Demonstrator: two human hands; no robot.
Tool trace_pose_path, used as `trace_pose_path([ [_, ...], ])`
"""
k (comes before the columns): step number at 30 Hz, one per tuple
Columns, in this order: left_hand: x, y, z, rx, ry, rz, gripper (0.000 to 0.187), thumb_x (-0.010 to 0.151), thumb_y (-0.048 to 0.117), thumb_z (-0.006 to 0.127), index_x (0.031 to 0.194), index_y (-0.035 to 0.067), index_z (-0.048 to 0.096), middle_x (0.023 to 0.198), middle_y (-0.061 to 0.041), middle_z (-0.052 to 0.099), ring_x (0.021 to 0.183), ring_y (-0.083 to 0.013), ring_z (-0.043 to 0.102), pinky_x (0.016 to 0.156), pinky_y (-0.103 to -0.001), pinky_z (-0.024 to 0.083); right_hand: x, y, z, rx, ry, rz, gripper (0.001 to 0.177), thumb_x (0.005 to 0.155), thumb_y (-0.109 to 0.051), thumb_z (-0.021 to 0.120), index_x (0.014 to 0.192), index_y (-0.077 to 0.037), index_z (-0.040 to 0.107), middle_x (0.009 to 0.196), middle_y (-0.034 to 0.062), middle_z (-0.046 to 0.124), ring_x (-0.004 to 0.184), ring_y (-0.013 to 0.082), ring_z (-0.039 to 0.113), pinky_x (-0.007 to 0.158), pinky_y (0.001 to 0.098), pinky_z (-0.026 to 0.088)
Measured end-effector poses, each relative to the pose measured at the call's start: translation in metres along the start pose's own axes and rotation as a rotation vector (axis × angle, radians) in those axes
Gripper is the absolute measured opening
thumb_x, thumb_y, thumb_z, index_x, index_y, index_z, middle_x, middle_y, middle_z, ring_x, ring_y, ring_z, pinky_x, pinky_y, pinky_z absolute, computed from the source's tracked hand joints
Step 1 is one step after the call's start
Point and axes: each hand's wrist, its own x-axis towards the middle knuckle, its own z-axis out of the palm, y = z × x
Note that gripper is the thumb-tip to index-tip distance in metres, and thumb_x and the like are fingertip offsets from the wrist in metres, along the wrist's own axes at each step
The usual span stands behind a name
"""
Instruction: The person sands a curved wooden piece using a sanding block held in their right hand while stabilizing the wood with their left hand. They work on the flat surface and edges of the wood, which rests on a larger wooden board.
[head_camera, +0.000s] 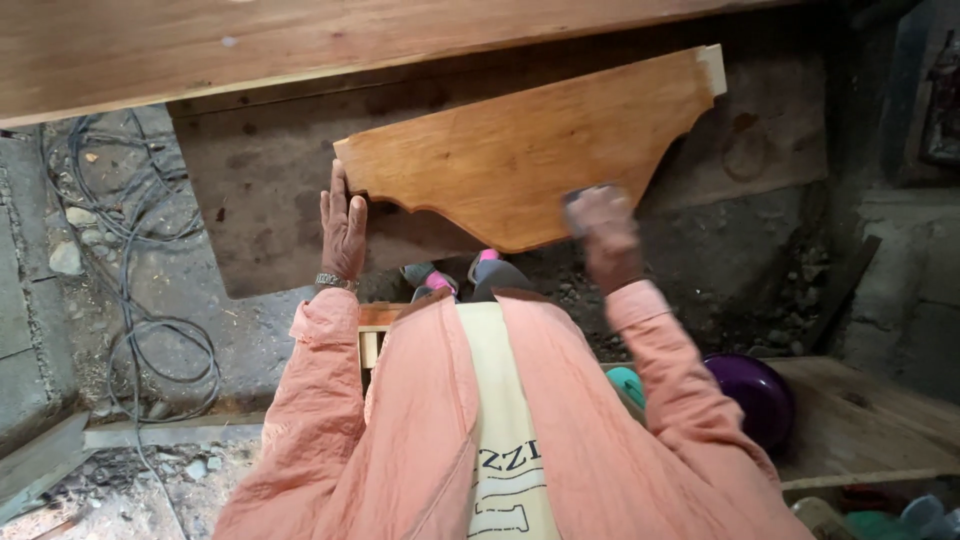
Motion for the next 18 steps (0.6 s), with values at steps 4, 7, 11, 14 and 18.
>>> trace_pose_path([
  [4,-0.001,0.000,0.001,0.028,-0.016,0.000,0.070,0.107,0.067,0.034,0.167,0.034,0.020,0.171,-0.006,0.025,0.150,-0.0572,0.015,0.127,-0.060,0.014,0.053,-0.114,-0.010,0.226,-0.005,-0.150,0.043,0.100,-0.012,0.053,0.138,-0.022,0.070,0.148,0.0070,0.061,0.140,0.0254,0.053,0.124,0.0423,0.031],
  [7,-0.003,0.007,0.002,0.037,0.008,0.008,0.070,0.107,0.067,0.034,0.167,0.033,0.021,0.171,-0.010,0.026,0.150,-0.0577,0.017,0.127,-0.061,0.016,0.068,-0.139,0.017,0.320,-0.050,-0.257,0.042,0.101,-0.019,0.054,0.140,-0.025,0.066,0.152,-0.0004,0.058,0.144,0.0211,0.050,0.125,0.0415,0.031],
  [11,-0.001,-0.004,0.002,0.061,0.008,0.037,0.068,0.108,0.063,0.031,0.167,0.030,0.021,0.170,-0.013,0.027,0.147,-0.0612,0.019,0.125,-0.063,0.018,0.063,-0.128,0.030,0.364,-0.087,-0.334,0.039,0.108,-0.024,0.044,0.140,-0.025,0.065,0.153,-0.0031,0.057,0.145,0.0184,0.050,0.124,0.0385,0.031],
  [14,-0.001,0.003,0.003,0.063,0.011,0.010,0.067,0.109,0.061,0.032,0.167,0.031,0.020,0.171,-0.011,0.025,0.148,-0.0598,0.017,0.126,-0.062,0.017,0.065,-0.081,0.009,0.291,0.067,-0.301,0.034,0.106,-0.032,0.053,0.134,-0.023,0.070,0.143,0.0048,0.065,0.134,0.0250,0.059,0.118,0.0422,0.039],
  [18,-0.004,0.001,0.005,0.054,0.051,-0.002,0.067,0.109,0.062,0.035,0.167,0.031,0.023,0.170,-0.009,0.028,0.148,-0.0600,0.017,0.126,-0.062,0.015,0.052,0.019,0.011,0.133,0.125,-0.188,0.036,0.110,-0.030,0.050,0.134,-0.017,0.073,0.139,0.0096,0.069,0.134,0.0259,0.060,0.122,0.0404,0.033],
])
